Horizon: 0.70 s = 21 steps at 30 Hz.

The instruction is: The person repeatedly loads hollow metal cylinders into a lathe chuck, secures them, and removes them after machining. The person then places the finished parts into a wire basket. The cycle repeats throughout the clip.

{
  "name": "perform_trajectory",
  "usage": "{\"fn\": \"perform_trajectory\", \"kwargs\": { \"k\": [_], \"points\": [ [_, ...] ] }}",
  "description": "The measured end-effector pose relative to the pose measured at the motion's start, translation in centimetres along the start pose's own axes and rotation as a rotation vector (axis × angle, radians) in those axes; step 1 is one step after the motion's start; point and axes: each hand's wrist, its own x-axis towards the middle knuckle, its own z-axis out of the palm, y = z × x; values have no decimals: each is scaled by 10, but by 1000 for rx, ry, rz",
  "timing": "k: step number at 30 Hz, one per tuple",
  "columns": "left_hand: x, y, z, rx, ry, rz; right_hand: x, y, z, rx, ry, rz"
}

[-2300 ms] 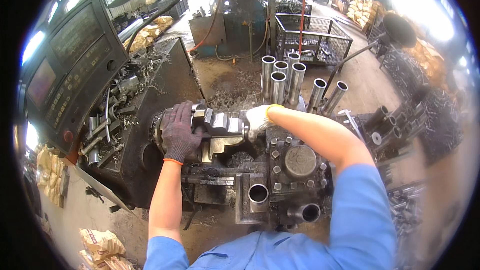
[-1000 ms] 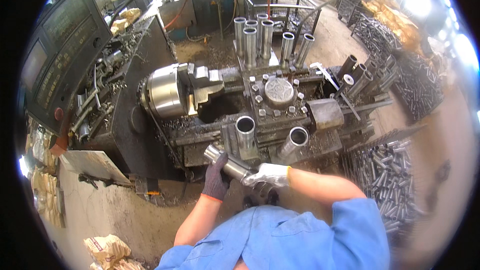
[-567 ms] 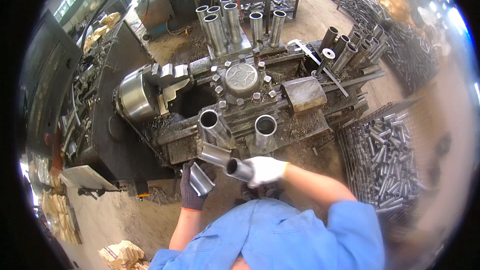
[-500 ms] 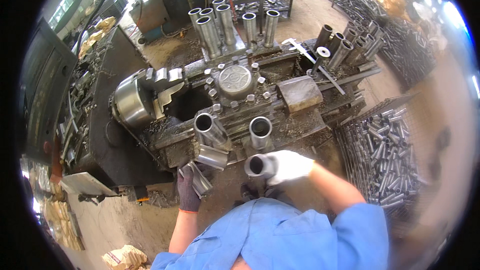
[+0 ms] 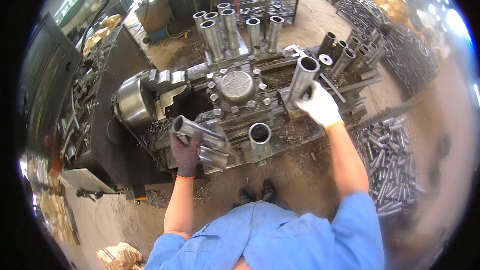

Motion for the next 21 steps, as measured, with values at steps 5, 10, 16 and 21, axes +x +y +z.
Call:
{"fn": "perform_trajectory", "kwargs": {
  "k": [5,10,16,21],
  "points": [
    [-4,5,-59,-965,81,-443,-128,-90,26,-32,-148,-540],
    [-20,1,-90,-1250,-70,-414,-157,-125,204,-235,-429,-593],
    [-28,-19,-117,-1231,-24,-507,-112,-137,217,97,-705,-359],
    [-21,2,-93,-1146,178,-412,-82,-209,175,234,-1054,-148]
  ]
}}
